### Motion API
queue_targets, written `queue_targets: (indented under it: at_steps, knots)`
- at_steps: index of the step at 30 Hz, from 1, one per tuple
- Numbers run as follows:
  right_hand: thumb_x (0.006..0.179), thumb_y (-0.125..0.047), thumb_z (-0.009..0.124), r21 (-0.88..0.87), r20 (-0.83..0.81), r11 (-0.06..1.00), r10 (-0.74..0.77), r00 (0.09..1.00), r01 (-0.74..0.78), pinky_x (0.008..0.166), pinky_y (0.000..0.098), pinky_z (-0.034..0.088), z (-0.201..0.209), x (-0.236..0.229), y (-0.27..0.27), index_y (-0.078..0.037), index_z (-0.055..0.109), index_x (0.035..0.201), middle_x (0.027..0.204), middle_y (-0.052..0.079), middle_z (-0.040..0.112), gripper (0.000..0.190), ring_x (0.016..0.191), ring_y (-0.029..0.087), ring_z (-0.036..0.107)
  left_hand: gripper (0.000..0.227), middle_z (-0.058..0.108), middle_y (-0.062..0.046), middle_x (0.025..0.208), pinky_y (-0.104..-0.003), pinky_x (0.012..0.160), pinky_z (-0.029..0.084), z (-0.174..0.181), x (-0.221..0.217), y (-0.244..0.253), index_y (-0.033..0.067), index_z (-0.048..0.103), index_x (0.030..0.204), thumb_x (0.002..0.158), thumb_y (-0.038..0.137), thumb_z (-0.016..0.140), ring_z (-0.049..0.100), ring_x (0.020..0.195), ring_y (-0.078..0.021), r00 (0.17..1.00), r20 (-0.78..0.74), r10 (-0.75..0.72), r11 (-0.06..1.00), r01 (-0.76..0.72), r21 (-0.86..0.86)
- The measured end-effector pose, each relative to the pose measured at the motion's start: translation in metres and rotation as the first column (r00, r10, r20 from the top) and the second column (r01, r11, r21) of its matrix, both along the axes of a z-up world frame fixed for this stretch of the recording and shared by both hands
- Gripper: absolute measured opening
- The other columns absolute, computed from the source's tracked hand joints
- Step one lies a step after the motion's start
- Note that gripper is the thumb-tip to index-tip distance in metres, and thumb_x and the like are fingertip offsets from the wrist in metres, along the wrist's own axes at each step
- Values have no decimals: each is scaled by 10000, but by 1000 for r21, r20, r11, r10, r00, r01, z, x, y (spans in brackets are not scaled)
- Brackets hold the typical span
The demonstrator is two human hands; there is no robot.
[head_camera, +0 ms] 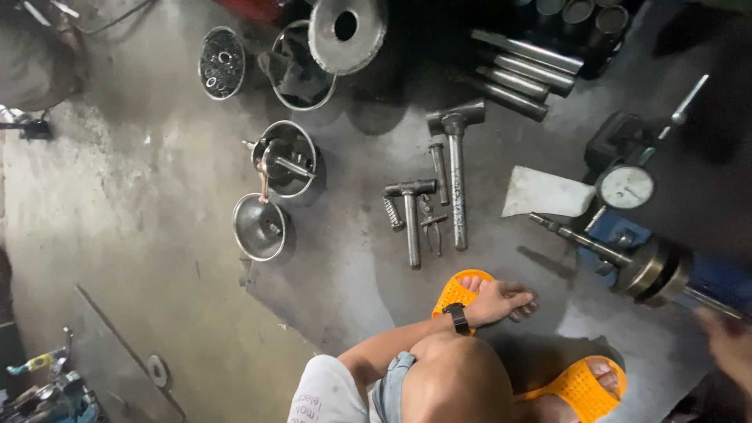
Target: The person holds a metal shaft with attached discs and repeatedly rotates it while a dial indicator measures runout. They briefly dip the shaft into a metal bowl, then continue rotating and adjusting the indicator. The person also moves a small metal piece into a bowl and repositions the indicator on the shaft.
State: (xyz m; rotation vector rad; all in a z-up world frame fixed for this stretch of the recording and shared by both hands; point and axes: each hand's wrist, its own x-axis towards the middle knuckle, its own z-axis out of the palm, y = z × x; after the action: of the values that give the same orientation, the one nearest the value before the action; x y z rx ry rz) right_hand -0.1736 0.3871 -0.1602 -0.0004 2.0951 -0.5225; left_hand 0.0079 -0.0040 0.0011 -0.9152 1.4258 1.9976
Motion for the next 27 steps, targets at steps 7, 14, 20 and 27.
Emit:
queue_targets:
  at_steps: [7, 14, 20, 27]
  knots:
    - [941, -223, 618, -155, -378, 984, -140, 915, 86, 869, 487, 433, 188, -1, -119, 72, 594, 1191, 1064, 262, 611, 388, 1027, 399, 560, 498, 610, -229, 1067, -417, 893, 462, -10, -1, 13, -45, 562, 1149, 882, 373, 605, 599, 998, -337, 988, 121, -96, 983, 114, -145]
    - [863, -226, 677, 40, -680, 999, 32, 733, -6, 673, 321, 503, 183, -16, -81, -142, 680, 1025, 804, 4, 677, 183, 722, 202, 653, 445, 656, -220, 1005, -392, 871, 477, 5, -16, 19, -31, 635, 1056, 814, 341, 673, 626, 974, -316, 985, 137, -105, 973, 131, -188]
    - [872, -431, 583, 294, -487, 940, -7, 873, 172, 512, 411, 470, 197, -11, -97, -84, 612, 802, 545, 87, 606, 355, 563, 291, 642, 239, 679, -232, 862, -367, 651, 573, 15, -24, 10, -39, 649, 1025, 862, 127, 595, 675, 755, -278, 995, 101, 1, 996, 9, -92]
    - [785, -319, 666, 14, -336, 1000, 3, 942, 2, 573, 398, 483, 172, -2, -89, -77, 662, 934, 783, 127, 635, 285, 661, 259, 619, 250, 667, -264, 852, -378, 646, 576, 17, -23, 9, -75, 629, 1031, 876, 112, 570, 673, 748, -301, 993, 119, 28, 998, -21, -64]
